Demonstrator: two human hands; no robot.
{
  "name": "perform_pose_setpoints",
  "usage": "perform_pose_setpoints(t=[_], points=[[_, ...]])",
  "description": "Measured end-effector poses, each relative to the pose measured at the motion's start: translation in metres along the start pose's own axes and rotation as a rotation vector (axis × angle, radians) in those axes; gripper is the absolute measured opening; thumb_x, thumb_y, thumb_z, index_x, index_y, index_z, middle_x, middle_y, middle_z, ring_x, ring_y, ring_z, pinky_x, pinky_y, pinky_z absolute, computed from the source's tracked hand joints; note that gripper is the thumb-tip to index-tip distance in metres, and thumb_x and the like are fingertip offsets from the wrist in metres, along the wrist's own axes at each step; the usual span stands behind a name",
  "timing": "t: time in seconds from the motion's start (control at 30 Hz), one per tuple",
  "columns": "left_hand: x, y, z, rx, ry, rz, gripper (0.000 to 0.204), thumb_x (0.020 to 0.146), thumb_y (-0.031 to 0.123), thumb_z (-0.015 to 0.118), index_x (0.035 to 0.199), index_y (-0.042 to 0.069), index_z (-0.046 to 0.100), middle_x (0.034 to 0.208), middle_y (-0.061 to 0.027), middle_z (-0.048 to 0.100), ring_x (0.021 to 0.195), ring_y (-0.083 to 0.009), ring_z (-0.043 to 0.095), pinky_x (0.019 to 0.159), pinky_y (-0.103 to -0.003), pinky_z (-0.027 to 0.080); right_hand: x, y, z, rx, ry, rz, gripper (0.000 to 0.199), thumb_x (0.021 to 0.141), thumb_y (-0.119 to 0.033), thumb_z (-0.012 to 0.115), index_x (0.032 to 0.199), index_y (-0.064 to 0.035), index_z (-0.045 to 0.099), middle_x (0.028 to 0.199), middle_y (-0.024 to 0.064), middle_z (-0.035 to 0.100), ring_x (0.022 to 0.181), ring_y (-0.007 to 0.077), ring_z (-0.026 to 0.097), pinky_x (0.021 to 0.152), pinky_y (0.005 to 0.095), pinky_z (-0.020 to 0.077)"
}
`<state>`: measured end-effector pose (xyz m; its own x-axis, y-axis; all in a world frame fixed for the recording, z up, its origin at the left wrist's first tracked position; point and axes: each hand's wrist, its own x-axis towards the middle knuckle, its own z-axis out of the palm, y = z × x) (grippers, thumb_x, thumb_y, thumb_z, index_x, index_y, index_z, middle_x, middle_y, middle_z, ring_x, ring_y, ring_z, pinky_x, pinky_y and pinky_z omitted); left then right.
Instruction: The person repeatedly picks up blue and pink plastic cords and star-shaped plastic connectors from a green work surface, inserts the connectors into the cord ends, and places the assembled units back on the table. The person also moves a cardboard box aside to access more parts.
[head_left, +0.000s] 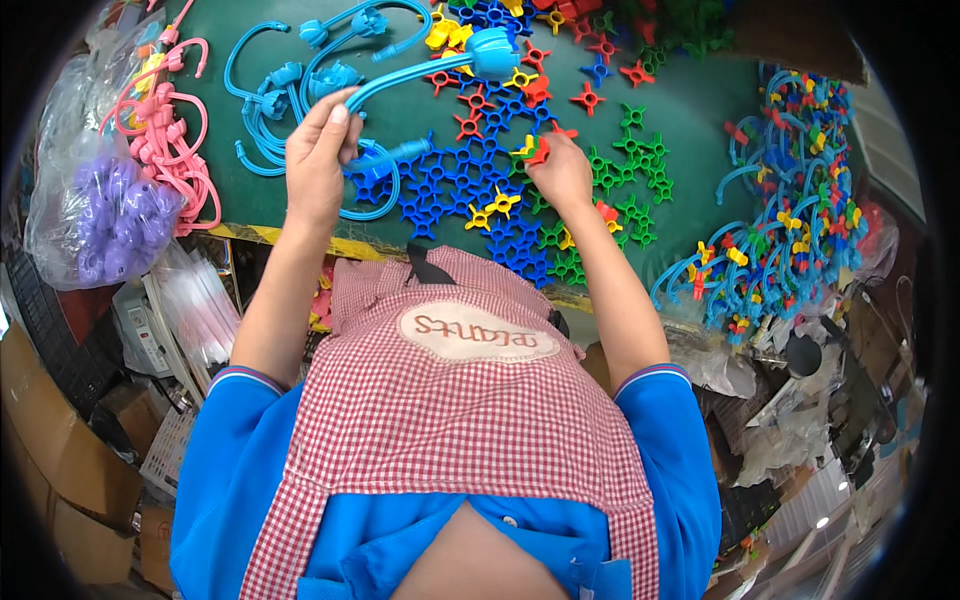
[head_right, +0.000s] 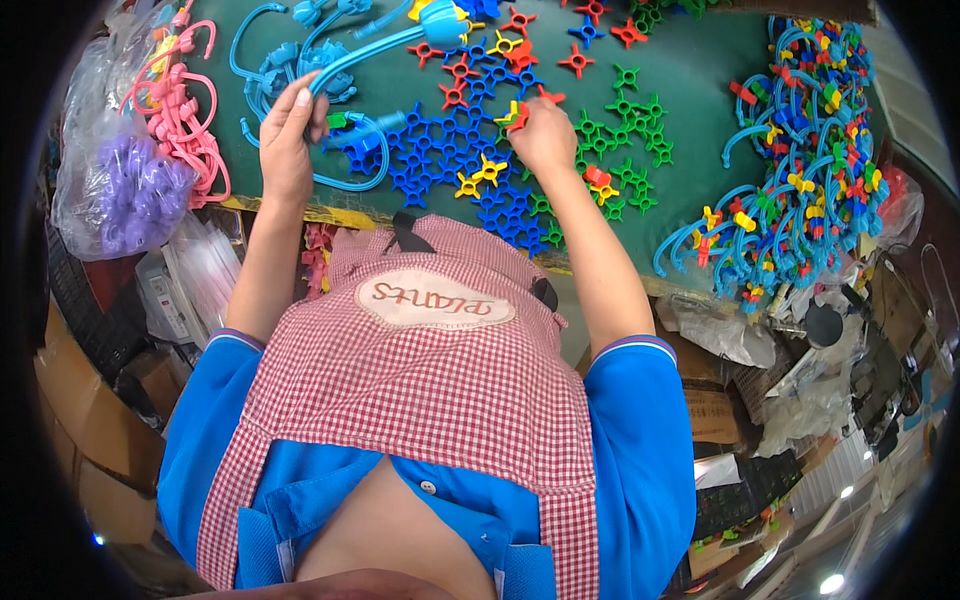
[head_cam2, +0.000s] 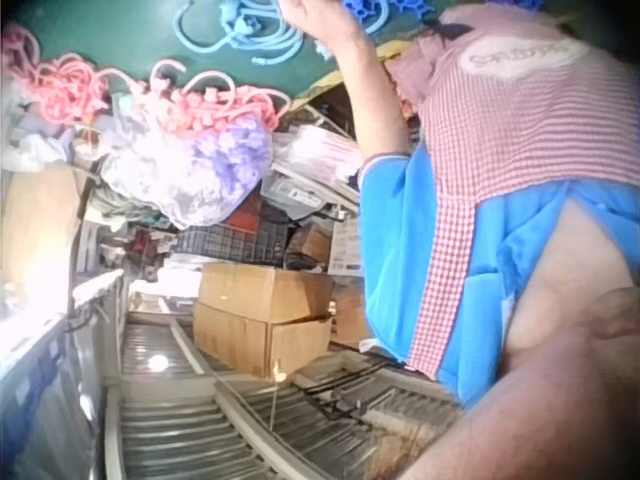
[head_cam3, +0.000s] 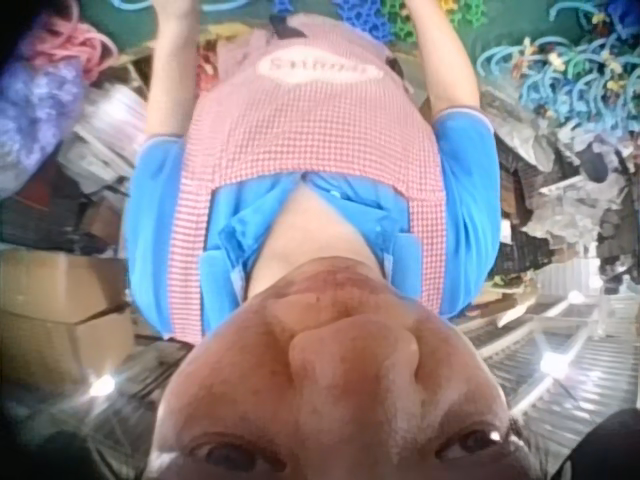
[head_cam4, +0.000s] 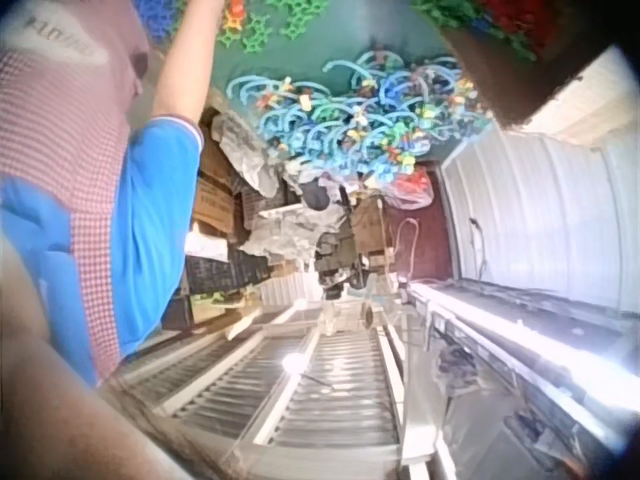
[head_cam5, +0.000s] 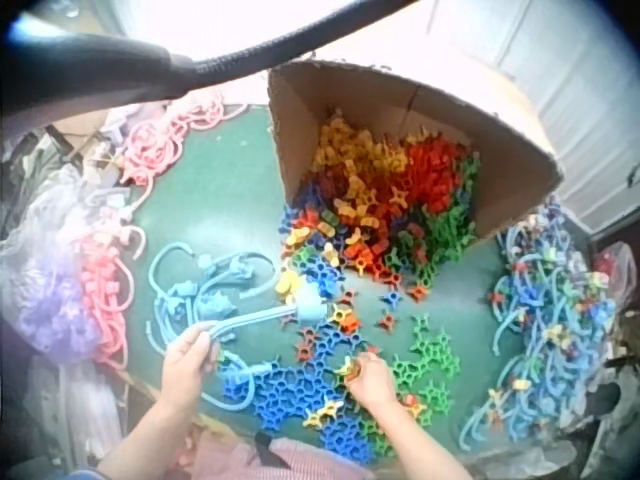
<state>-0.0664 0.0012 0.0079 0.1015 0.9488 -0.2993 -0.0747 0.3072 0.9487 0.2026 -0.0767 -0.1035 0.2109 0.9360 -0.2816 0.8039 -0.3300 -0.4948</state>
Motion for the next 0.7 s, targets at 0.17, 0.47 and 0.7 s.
perform_pose_setpoints(t=[0.17,0.47,0.7], points=[[-0.008,-0.013,0.015,-0.199,0.064,-0.081,0.023,0.094,0.02,0.052,0.103,0.0,0.059,0.062,0.0055,0.038,0.051,-0.0034,0.032,0.045,-0.019,0.026,0.036,0.004,0.003,0.012,0.244,-0.144,0.026,0.067,-0.021,0.07,0.089,-0.0071,0.066,0.101,0.0127,0.063,0.089,0.0334,0.06,0.077,0.0417,0.0495],[0.008,-0.035,0.043,-0.326,0.082,-0.078,0.017,0.09,0.017,0.057,0.094,0.002,0.061,0.058,0.0068,0.04,0.048,-0.001,0.031,0.042,-0.018,0.021,0.022,0.029,-0.01,0.799,0.063,0.359,0.02,0.074,-0.014,0.071,0.09,-0.0014,0.068,0.08,0.0055,0.069,0.071,0.0174,0.066,0.066,0.026,0.0499],[0.004,-0.028,0.073,-0.3,-0.036,-0.09,0.016,0.087,0.018,0.064,0.088,0.002,0.065,0.056,0.0086,0.038,0.047,-0.0008,0.028,0.042,-0.02,0.019,-0.021,-0.009,-0.059,1.628,-0.286,0.551,0.033,0.081,-0.007,0.061,0.11,0.0063,0.054,0.103,0.0163,0.062,0.094,0.0283,0.063,0.082,0.0358,0.0555]])
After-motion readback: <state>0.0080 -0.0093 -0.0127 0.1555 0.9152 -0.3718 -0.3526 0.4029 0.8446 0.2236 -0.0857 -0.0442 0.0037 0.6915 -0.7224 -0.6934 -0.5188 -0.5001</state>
